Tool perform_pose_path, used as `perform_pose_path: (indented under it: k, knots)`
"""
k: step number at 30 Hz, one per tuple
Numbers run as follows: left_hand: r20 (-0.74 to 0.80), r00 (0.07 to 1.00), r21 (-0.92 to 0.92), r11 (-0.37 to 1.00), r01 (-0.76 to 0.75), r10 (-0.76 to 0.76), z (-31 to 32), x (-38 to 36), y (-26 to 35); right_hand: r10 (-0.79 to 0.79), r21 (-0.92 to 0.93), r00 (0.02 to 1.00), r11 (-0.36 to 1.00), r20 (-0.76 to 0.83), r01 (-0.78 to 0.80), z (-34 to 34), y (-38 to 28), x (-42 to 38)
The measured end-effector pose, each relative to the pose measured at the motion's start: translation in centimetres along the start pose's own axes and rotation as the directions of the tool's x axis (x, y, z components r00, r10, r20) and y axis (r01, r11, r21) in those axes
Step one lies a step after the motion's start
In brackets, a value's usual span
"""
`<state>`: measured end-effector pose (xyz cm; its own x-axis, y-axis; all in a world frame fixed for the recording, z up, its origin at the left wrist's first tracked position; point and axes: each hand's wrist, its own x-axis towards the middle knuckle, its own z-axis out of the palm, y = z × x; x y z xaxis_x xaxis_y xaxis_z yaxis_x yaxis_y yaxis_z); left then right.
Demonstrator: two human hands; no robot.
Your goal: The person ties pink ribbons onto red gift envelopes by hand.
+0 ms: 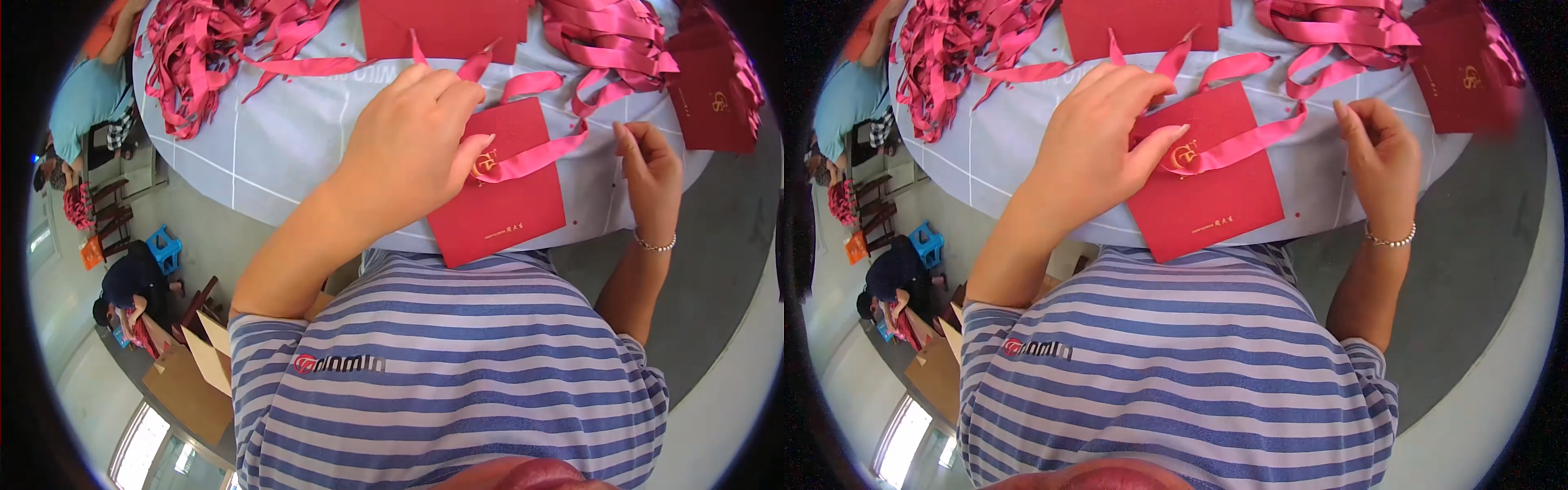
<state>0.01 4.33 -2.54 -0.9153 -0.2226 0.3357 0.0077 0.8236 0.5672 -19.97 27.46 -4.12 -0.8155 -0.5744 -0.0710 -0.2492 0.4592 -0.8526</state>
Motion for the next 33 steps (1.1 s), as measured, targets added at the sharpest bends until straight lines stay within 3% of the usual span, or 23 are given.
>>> perform_pose_path:
  k: [3,5,9,13,15,16,18,20,22,24,29,33]
  knots:
    - [0.132,0.99,0.081,0.996,0.044,-0.054,0.6,1.2,0.6,0.033,-0.002,0.999,0.999,0.003,-0.033,0.6,-0.2,-0.8]
    - [0.18,0.982,0.102,0.994,0.03,-0.048,1.2,1.4,0.2,-0.212,-0.199,0.973,0.961,-0.092,0.191,2.0,-0.1,-0.4]
    - [0.199,0.978,0.05,0.997,0.058,-0.067,1.7,1.2,-0.2,-0.262,-0.351,0.965,0.906,-0.023,0.238,3.1,-1.1,0.3]
    - [0.253,0.959,-0.082,0.984,0.155,-0.13,0.7,1.3,-0.9,-0.077,-0.299,0.992,0.948,0.103,0.105,2.4,-2.1,-0.2]
    - [0.293,0.941,-0.129,0.968,0.214,-0.169,0.2,1.5,-1.1,-0.312,-0.178,0.948,0.931,0.066,0.319,1.8,-2.0,-0.7]
    - [0.331,0.925,-0.211,0.942,0.263,-0.184,0.1,1.6,-1.3,-0.312,-0.175,0.948,0.931,0.071,0.319,1.8,-2.2,-1.1]
    - [0.371,0.908,-0.289,0.905,0.311,-0.194,-0.1,1.7,-1.2,-0.127,0.233,0.991,0.966,0.045,0.113,2.5,-2.9,-2.2]
    - [0.359,0.916,-0.259,0.923,0.284,-0.181,-0.1,1.9,-0.9,-0.124,0.306,0.972,0.95,0.202,0.058,3.2,-3.8,-2.9]
    - [0.355,0.921,-0.255,0.931,0.26,-0.16,-0.1,1.7,-1.1,-0.147,0.219,0.96,0.971,0.239,0.094,4.8,-3.8,-2.9]
    - [0.348,0.926,-0.247,0.939,0.24,-0.145,-0.1,1.6,-1.2,-0.327,0.054,0.924,0.945,0.2,0.323,6.2,-4.1,-2.9]
    - [0.291,0.951,-0.086,0.987,0.138,-0.108,-0.2,1.2,-0.7,-0.419,-0.005,0.891,0.904,0.177,0.427,7.3,-4.8,-2.3]
    - [0.194,0.978,-0.074,0.993,0.093,-0.077,0.6,0.5,-0.7,-0.487,-0.059,0.86,0.864,0.148,0.5,7.5,-5.1,-2.2]
